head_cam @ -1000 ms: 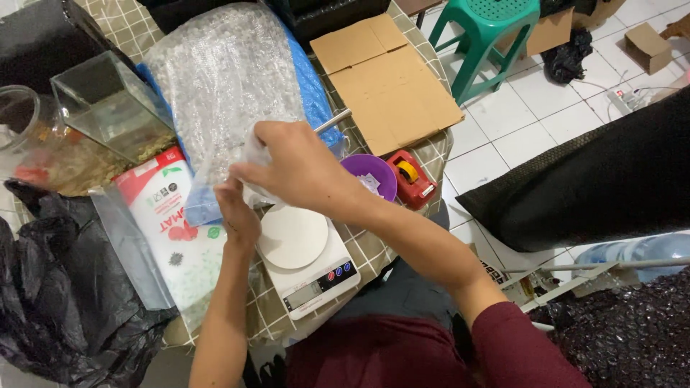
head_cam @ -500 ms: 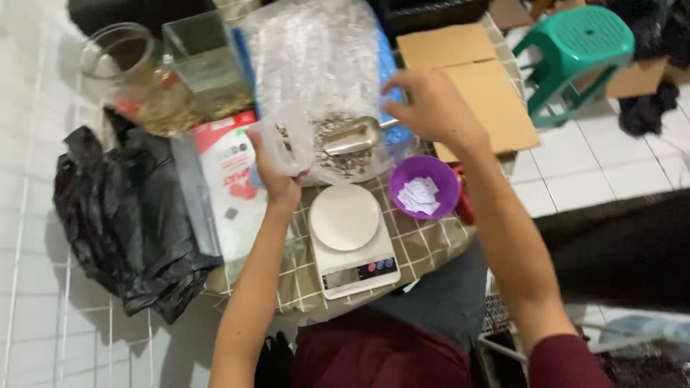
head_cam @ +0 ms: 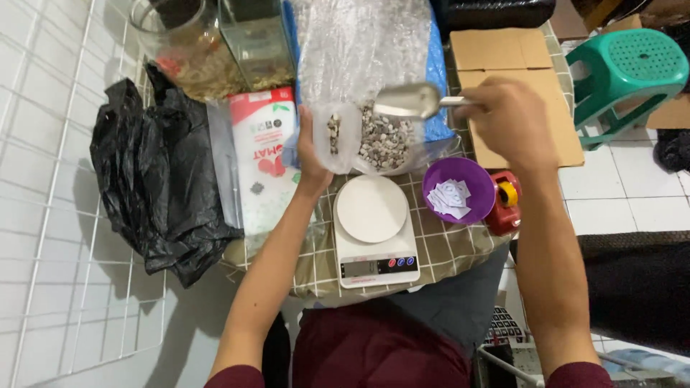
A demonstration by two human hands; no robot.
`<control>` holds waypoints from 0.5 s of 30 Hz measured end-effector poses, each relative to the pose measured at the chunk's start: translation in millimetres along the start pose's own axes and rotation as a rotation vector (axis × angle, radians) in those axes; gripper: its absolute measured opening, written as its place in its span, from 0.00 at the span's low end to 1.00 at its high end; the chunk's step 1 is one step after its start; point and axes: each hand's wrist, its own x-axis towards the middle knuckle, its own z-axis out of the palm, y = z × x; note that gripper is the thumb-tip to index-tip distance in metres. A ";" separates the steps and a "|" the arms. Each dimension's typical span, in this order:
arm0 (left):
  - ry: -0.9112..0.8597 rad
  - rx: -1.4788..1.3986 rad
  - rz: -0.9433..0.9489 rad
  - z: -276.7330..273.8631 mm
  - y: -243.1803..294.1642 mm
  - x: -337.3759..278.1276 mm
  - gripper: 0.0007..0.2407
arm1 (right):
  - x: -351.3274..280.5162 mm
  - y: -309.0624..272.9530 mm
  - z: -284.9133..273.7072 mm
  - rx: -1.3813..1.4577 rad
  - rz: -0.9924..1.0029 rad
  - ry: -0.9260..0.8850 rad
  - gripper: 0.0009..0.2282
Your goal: The person scoops white stones from a larger bag into smaller plastic bags, weighs each small bag on a digital scale, and adjusts the amount of stones until the desired weight is reached.
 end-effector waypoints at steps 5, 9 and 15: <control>-0.037 -0.102 -0.050 8.3 2.5 0.6 0.24 | -39.4 -15.2 -42.6 0.108 -0.330 0.261 0.06; -0.030 0.128 -0.078 16.3 13.1 -7.1 0.30 | -55.8 -52.4 -49.1 0.207 -0.390 0.194 0.07; 0.029 0.306 -0.073 -5.8 -9.3 4.6 0.34 | -55.2 -83.6 -20.0 -0.018 -0.445 0.307 0.04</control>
